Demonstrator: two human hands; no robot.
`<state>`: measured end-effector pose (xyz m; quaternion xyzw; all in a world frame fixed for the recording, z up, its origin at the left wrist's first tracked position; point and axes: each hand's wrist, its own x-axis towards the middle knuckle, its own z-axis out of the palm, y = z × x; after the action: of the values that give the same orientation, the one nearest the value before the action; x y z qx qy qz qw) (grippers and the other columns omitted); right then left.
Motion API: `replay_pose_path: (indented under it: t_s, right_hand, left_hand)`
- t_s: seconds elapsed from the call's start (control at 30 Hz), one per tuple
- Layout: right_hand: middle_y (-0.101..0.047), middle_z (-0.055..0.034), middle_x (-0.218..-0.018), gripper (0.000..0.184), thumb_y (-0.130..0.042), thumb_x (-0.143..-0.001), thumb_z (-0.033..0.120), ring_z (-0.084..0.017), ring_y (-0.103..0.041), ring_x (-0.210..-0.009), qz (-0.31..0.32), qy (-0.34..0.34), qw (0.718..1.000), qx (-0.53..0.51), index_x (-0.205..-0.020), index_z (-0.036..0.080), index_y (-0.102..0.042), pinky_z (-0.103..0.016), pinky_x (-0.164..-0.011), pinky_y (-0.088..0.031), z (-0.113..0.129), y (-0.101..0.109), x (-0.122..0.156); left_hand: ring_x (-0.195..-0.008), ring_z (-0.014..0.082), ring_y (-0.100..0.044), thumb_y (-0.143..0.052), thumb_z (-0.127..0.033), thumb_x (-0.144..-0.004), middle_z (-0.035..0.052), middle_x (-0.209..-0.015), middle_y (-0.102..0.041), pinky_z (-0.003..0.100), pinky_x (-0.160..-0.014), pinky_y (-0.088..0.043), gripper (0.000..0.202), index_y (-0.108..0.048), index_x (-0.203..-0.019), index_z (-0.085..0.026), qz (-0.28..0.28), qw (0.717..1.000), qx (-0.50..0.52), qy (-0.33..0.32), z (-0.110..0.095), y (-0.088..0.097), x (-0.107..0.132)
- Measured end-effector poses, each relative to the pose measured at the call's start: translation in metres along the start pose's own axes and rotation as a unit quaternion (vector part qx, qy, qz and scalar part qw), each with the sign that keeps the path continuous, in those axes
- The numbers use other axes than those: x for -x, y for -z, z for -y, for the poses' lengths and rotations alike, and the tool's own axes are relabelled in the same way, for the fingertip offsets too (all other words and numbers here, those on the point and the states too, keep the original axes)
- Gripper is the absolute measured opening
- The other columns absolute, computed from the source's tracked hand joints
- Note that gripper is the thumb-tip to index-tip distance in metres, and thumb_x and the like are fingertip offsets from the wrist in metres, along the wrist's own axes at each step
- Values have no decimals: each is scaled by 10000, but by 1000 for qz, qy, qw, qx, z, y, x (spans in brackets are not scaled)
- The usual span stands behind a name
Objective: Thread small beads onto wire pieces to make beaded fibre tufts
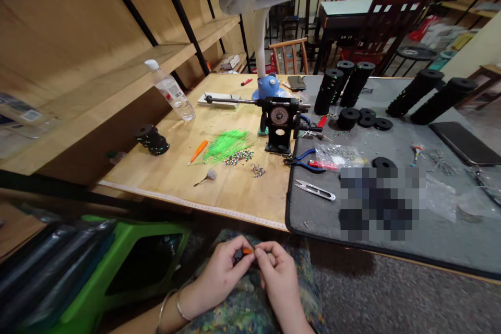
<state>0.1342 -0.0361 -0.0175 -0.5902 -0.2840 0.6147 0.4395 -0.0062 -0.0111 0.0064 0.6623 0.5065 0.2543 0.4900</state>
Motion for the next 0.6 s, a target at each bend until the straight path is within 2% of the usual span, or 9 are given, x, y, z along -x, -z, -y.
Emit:
replay_pose_path:
  t_s: [0.3, 0.6]
  right_hand:
    - [-342, 123, -374, 427, -690, -683, 582, -47, -219, -341, 3, 4, 999, -50, -684, 176, -557, -171, -370, -137, -3, 3, -2]
    - [-363, 122, -364, 477, -650, -721, 609, -55, -231, -354, 41, 6, 999, -23, -810, 144, -600, -180, -389, -149, -3, 6, 0]
  left_hand:
    - [-642, 141, -496, -545, -235, -841, 3, -665, -573, 235, -612, -354, 141, -583, -726, -165, 22, 1000, -10, 14, 1, -1, -1]
    - [-667, 145, -528, -548, -244, -844, 10, -702, -603, 234, -638, -390, 126, -590, -761, -159, 15, 1000, 4, 25, 1, -1, -2]
